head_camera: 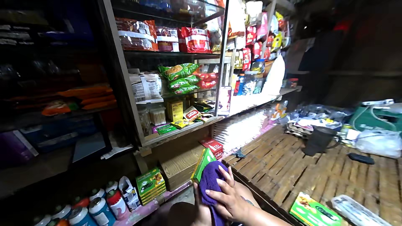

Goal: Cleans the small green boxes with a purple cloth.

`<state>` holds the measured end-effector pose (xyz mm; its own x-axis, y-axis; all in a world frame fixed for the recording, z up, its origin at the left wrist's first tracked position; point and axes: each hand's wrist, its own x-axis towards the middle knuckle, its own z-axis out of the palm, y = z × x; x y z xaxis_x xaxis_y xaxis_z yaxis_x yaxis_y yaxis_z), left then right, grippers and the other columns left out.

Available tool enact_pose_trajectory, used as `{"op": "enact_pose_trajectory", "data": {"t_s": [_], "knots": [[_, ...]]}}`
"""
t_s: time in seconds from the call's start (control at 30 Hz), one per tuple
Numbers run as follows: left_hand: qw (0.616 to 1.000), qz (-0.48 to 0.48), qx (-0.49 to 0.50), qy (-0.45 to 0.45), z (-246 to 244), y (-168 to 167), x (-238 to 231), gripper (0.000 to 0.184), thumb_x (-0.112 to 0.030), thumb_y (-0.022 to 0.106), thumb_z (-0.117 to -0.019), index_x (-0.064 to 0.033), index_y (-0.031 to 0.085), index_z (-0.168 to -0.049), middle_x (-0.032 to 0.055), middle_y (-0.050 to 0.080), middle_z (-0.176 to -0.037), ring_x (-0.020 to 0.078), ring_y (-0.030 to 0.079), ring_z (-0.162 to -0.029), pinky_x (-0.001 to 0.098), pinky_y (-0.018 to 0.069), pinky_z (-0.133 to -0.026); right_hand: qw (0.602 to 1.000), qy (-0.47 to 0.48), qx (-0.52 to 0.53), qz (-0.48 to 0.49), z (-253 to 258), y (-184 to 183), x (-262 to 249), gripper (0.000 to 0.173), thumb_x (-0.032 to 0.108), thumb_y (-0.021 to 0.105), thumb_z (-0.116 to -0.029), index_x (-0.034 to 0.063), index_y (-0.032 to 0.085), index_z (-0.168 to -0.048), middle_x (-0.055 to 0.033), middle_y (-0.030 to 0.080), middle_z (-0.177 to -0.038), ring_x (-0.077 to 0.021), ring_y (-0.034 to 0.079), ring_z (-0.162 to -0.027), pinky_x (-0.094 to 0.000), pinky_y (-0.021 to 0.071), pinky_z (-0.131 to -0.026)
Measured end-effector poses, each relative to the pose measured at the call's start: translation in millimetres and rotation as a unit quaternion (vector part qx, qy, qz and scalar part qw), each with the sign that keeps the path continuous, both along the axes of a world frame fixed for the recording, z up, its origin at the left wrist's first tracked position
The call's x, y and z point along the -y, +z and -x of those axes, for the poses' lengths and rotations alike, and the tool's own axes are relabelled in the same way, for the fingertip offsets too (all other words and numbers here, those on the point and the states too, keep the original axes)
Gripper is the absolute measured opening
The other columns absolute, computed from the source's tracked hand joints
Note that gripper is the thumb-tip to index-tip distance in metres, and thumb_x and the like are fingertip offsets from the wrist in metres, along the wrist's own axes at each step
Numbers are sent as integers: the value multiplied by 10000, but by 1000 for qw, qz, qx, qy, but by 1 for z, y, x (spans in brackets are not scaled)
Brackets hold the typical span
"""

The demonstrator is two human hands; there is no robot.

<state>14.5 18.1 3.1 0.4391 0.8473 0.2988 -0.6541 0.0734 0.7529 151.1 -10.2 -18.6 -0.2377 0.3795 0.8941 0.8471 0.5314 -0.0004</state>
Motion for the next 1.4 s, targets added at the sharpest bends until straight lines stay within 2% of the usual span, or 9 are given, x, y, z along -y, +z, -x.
{"op": "enact_pose_trajectory", "data": {"t_s": [0.1,0.23,0.37,0.57,0.7,0.8,0.93,1.03,1.4], "knots": [[998,-51,-39,-22,11,-19,4,243,-181,438,-1027,-48,518,-1214,-98,672,-1010,-80,615,-976,156,514,-898,998,52,23,7,-2,11,-2,344,403,459,-1054,332,578,-1369,11,470,-1534,-305,221,-1547,-663,153,-1231],[998,43,-11,-52,-7,-13,-1,608,-500,133,-1075,-68,454,-1360,-1,677,-1165,57,641,-1101,290,547,-957,999,15,-26,45,-10,21,-10,405,428,377,-1075,280,640,-1346,-96,567,-1459,-323,411,-1460,-566,306,-1212],[998,56,-18,-38,-13,-7,-1,948,-807,306,-919,-30,353,-1460,48,659,-1259,104,648,-1149,330,559,-975,986,-45,-131,88,-30,14,-25,463,327,373,-1065,134,597,-1421,-230,546,-1446,-315,487,-1398,-474,388,-1169],[998,56,20,3,-10,-6,-4,1044,-872,480,-787,-29,397,-1397,20,696,-1164,94,683,-1071,319,586,-926,983,-40,-155,91,-6,-18,-4,441,276,391,-1057,147,547,-1449,-220,494,-1485,-261,450,-1425,-422,361,-1186],[998,12,-47,38,-4,5,-2,858,-663,177,-1021,45,245,-1499,80,537,-1390,27,539,-1260,246,458,-1076,993,25,-95,60,9,-21,4,407,299,354,-1087,188,546,-1428,-121,463,-1533,-206,353,-1492,-390,279,-1241],[996,12,-76,34,-5,5,7,684,-476,56,-1082,22,278,-1495,76,537,-1363,20,530,-1234,220,450,-1048,995,32,-70,59,8,3,2,387,269,394,-1074,198,570,-1412,-113,476,-1533,-220,359,-1492,-407,295,-1235],[995,-42,-82,-22,-7,-17,9,1089,-830,304,-895,52,213,-1527,64,538,-1438,24,524,-1300,261,451,-1103,992,-19,-113,61,-7,26,-10,434,282,366,-1071,138,595,-1410,-201,525,-1475,-292,429,-1448,-460,332,-1214],[997,-9,-33,-62,-10,-25,10,1064,-844,423,-835,-1,325,-1476,21,650,-1295,64,621,-1195,315,526,-1033,972,-50,-202,106,-19,35,-17,480,179,388,-1013,-24,579,-1404,-306,522,-1446,-400,462,-1408,-491,325,-1206],[998,2,33,44,-7,-12,12,955,-815,485,-819,-42,426,-1376,-49,709,-1151,31,669,-1090,280,564,-965,974,-34,-210,76,0,-26,-6,512,376,323,-1096,111,491,-1500,-243,423,-1549,-261,390,-1470,-422,313,-1211]]}}
